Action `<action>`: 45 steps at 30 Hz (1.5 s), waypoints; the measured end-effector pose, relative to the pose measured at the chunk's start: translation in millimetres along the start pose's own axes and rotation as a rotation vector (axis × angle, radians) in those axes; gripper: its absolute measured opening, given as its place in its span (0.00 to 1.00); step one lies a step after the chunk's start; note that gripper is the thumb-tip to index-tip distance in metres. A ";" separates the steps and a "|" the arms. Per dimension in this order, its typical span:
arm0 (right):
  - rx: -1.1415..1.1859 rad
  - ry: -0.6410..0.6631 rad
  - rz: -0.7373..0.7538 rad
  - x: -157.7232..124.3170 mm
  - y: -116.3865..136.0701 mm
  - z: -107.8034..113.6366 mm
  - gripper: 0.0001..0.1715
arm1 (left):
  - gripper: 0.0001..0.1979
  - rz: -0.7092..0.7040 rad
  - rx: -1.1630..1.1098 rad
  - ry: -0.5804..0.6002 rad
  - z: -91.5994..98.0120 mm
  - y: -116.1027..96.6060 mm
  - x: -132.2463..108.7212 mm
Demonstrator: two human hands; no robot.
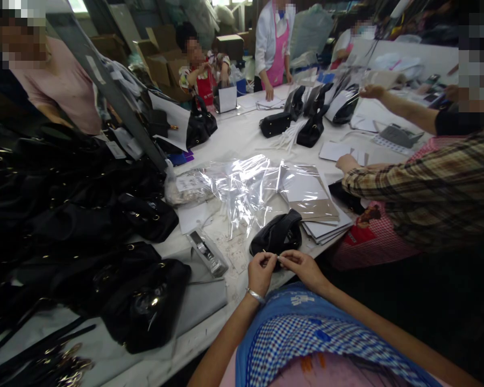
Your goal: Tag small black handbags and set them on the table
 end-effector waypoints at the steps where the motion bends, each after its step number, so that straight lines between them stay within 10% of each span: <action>1: 0.000 -0.001 0.001 0.1 -0.2 0.0 0.20 | 0.11 0.002 0.004 0.001 0.0 0.3 0.1; 28: 0.046 -0.056 0.058 1.5 -3.1 -2.8 0.19 | 0.09 -0.193 0.167 0.073 -2.0 -11.3 -12.2; 45: -0.288 0.272 0.019 24.9 -49.9 -15.5 0.18 | 0.12 0.445 -0.636 0.074 -8.8 20.5 -19.3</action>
Point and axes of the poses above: each hand's wrist, its own x-axis towards the middle knuckle, its own z-axis out of the back of the hand, y = z × x, the point moved 4 cm from there along x, towards the middle knuckle, and after that the axes turned 1 degree about -y, right-handed, at the moved point
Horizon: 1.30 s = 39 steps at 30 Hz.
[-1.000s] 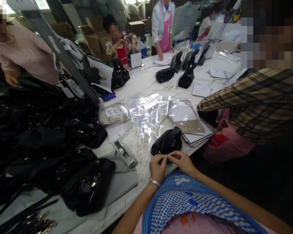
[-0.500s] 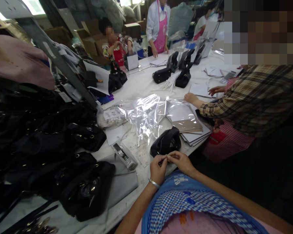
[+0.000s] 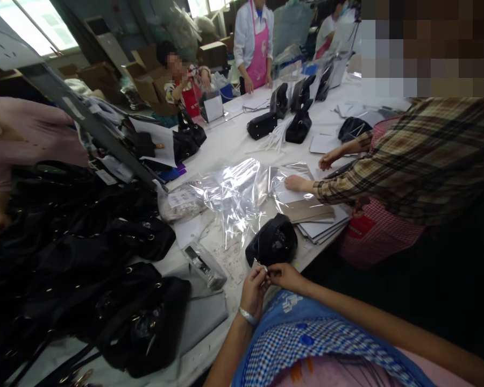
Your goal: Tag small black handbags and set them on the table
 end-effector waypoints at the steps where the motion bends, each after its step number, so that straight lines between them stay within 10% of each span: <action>1: 0.011 0.010 0.001 1.2 -0.5 1.0 0.16 | 0.11 0.010 0.003 -0.010 -0.6 -0.8 -0.4; 12: 0.138 0.186 0.098 -0.3 1.9 8.9 0.19 | 0.13 0.118 -0.132 -0.230 -11.9 3.5 2.3; 19: -0.074 0.260 0.164 -8.0 -5.4 30.2 0.29 | 0.23 -0.456 0.827 -0.653 -2.0 -17.4 -8.2; 23: -0.045 0.314 0.162 -4.3 -7.0 33.4 0.29 | 0.35 -0.367 1.128 -0.520 -2.1 -11.6 12.2; 29: -0.075 0.353 0.152 1.6 -10.1 36.2 0.28 | 0.19 -0.335 1.413 -0.575 3.7 -15.0 23.5; 34: -0.110 0.373 0.140 1.4 -15.8 40.1 0.26 | 0.04 -0.377 1.252 -0.569 9.7 -24.6 10.1; 39: -0.040 0.475 0.201 0.4 -9.7 41.8 0.40 | 0.15 -0.103 0.655 -0.463 6.0 -5.7 3.1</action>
Point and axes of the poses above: each hand's wrist, its own x-axis towards the middle knuckle, its own z-axis out of the back of the hand, y = z × x, the point moved 4 cm from there along x, towards the middle knuckle, and after that the axes turned 1 degree about -y, right-handed, at the moved point
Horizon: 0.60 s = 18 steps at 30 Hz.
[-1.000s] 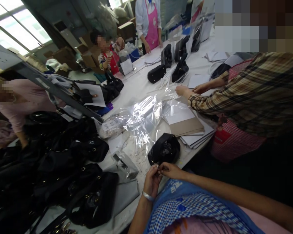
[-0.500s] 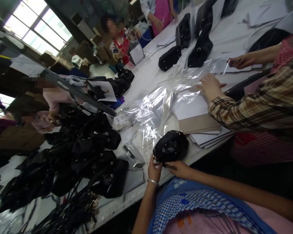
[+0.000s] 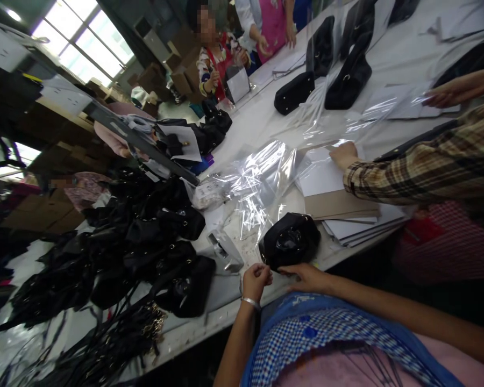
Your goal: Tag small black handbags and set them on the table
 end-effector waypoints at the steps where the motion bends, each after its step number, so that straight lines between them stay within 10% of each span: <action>1: 0.017 0.023 0.045 -0.1 4.3 0.6 0.44 | 0.17 0.068 -0.133 0.047 -7.6 1.1 -4.1; 7: 0.179 0.011 0.110 -8.4 21.6 12.7 0.26 | 0.16 0.229 -0.621 0.198 -46.9 -9.6 -17.2; 18: 0.265 -0.088 0.039 10.8 13.1 5.8 0.36 | 0.03 0.563 -1.014 0.278 -49.7 -8.9 -13.6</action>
Point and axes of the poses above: each hand's wrist, its own x-axis towards the middle knuckle, its own z-axis out of the back of the hand, y = z × x, the point moved 4 cm from there along x, towards the middle knuckle, and after that the axes turned 1 degree about -y, right-handed, at the moved point
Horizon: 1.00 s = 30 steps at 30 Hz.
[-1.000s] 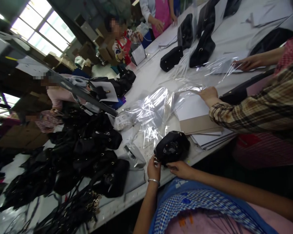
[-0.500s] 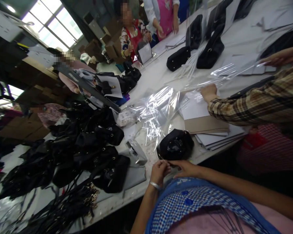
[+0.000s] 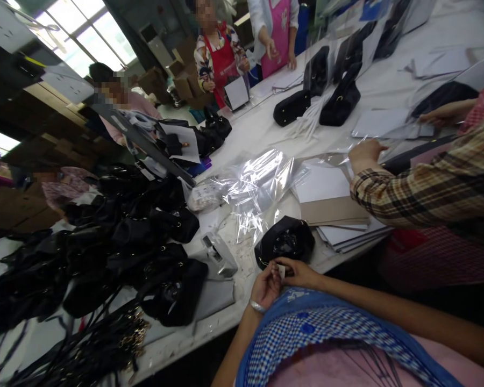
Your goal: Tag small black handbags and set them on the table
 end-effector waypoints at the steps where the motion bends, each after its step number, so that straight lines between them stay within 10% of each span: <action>1: -0.004 -0.018 0.010 1.4 0.3 -0.9 0.33 | 0.03 0.004 0.027 0.002 3.3 0.3 -1.0; 5: -0.084 -0.113 -0.021 -4.7 3.3 5.2 0.18 | 0.13 -0.091 0.344 -0.056 23.2 -4.1 -6.8; 10: -0.053 -0.193 -0.073 -24.6 12.0 21.5 0.20 | 0.20 -0.793 0.796 -0.297 24.6 -38.6 -26.7; 13: -0.001 -0.210 -0.105 -31.9 22.5 30.7 0.24 | 0.27 -0.973 0.959 -0.160 -0.1 -47.1 -29.9; 23: -0.856 -0.198 0.080 -12.0 89.0 68.5 0.15 | 0.16 -0.880 1.719 0.046 -46.0 -69.8 -1.8; 30: -1.084 -0.078 0.156 21.5 106.0 63.8 0.13 | 0.16 -0.801 1.588 0.282 -38.1 -78.3 12.0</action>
Point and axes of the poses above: each hand's wrist, its own x-axis towards the middle knuckle, its own z-axis out of the back of the hand, y = z × x, the point moved 4 cm from there along x, towards the middle knuckle, and after that the axes turned 1 degree about -y, right-handed, at the moved point
